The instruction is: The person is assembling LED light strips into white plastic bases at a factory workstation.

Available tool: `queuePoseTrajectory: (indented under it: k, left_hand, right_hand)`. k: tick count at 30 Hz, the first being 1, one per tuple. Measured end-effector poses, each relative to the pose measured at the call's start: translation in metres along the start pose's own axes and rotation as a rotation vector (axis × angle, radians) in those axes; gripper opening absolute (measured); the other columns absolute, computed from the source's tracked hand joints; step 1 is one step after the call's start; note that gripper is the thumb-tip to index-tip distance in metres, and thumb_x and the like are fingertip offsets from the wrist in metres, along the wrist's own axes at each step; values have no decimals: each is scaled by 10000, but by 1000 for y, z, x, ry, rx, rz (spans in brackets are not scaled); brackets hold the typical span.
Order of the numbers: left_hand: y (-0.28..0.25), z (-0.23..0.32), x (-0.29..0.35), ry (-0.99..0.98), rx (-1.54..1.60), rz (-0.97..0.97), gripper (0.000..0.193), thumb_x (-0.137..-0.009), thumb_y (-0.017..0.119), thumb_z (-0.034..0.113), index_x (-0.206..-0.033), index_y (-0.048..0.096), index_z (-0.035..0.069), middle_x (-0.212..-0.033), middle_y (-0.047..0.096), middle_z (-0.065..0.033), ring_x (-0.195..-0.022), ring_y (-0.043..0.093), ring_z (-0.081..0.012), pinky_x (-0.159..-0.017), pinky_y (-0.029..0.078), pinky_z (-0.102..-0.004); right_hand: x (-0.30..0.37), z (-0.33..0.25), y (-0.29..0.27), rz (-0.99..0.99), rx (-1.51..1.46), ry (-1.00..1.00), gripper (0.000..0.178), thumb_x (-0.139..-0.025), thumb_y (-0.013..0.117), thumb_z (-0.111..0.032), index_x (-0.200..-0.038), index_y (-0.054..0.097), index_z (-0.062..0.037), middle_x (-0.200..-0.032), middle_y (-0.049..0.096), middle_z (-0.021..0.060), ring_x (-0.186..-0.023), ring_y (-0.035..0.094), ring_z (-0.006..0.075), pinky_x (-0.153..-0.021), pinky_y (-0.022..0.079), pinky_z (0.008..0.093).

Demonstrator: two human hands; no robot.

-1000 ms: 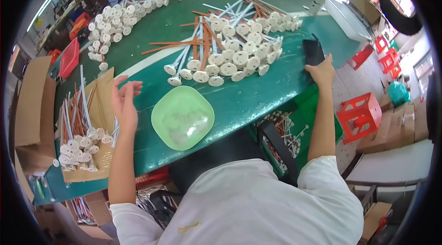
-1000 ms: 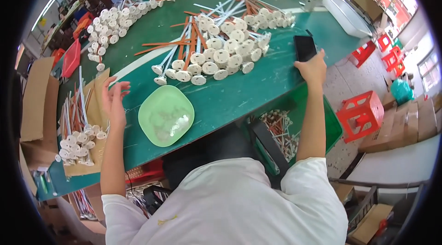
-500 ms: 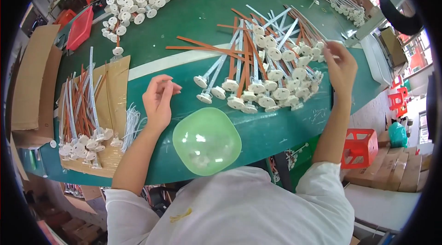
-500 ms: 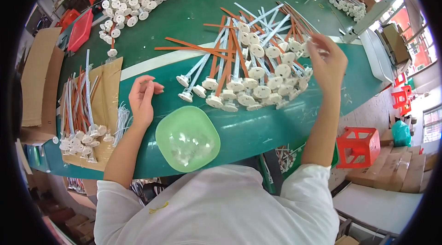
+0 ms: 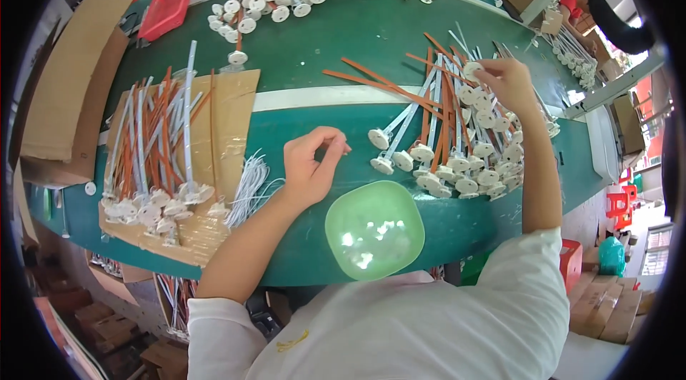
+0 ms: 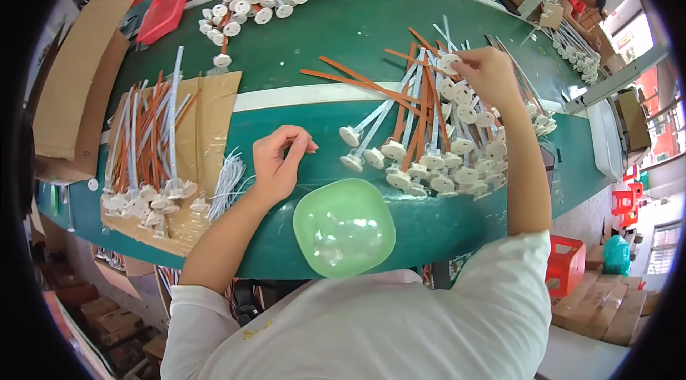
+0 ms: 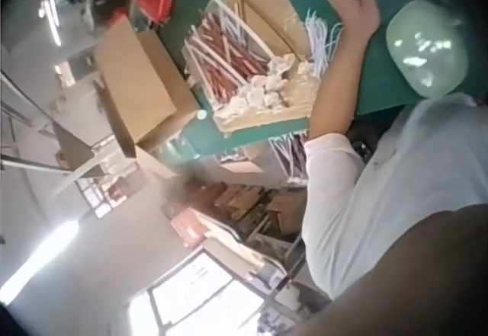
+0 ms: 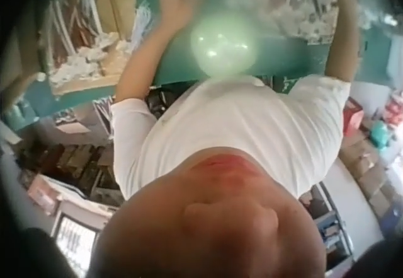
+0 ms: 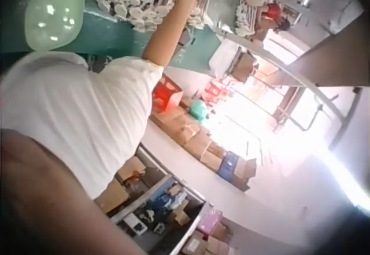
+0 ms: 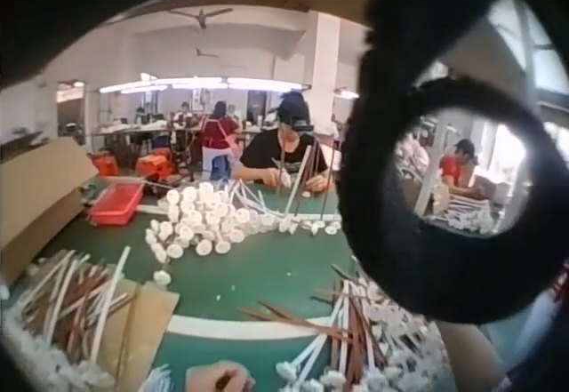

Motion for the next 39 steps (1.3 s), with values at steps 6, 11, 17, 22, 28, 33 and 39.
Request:
queuePoseTrajectory:
  k: [6,11,17,22,28,33,39]
  left_hand:
    - [-7,7,18,-126,359,-13,145,-969,565,37,-1047,644,-56,-890,685,-134,-785,675,-177,-736,566,-299]
    - [34,33,17,-380,769,-299,341,-975,584,94,-1285,565,-48,-1083,681,-161,-957,685,-213,-852,567,-320]
    - [44,19,24,-515,843,-389,366,-972,580,83,-1304,537,-65,-1146,664,-167,-1028,675,-226,-899,570,-336]
    - [37,2,30,-533,921,-380,326,-975,581,97,-1246,564,-83,-1153,660,-184,-1036,677,-242,-909,572,-350]
    - [38,9,27,-533,984,-470,353,-985,576,145,-1261,542,-73,-1182,638,-238,-1040,679,-299,-904,574,-352]
    - [38,15,29,-428,910,-489,399,-953,616,112,-1294,533,-78,-1178,647,-227,-1036,678,-334,-903,574,-396]
    - [26,70,22,-227,800,-490,434,-865,684,6,-1267,551,-92,-1165,653,-218,-1031,680,-321,-902,575,-416]
  right_hand:
    - [110,-118,-11,241,-270,-318,234,-825,676,-19,-1055,702,11,-922,700,121,-720,649,180,-657,496,274]
    - [134,-175,37,129,-338,-610,256,-742,703,17,-998,712,6,-852,679,129,-700,650,240,-618,509,303]
    - [132,-194,61,199,-381,-869,336,-622,681,62,-950,712,-7,-820,670,103,-678,644,227,-554,519,313]
    - [134,-203,65,204,-354,-857,345,-640,687,78,-975,708,-4,-819,676,98,-691,650,227,-585,530,307]
    - [135,-177,73,82,-544,-726,287,-766,694,70,-1046,711,7,-914,715,132,-741,676,252,-665,531,313]
    - [142,-181,67,87,-569,-731,255,-777,688,65,-1020,730,-2,-857,719,111,-710,666,229,-682,510,306]
    - [154,-197,33,152,-579,-907,269,-776,703,62,-1039,722,8,-923,723,117,-754,685,244,-715,529,303]
Point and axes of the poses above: each hand's wrist, its own x-axis away from the middle knuckle, its own y-axis out of the palm, z = x × y, the point moved 8 cm from there along -x, towards the middle knuckle
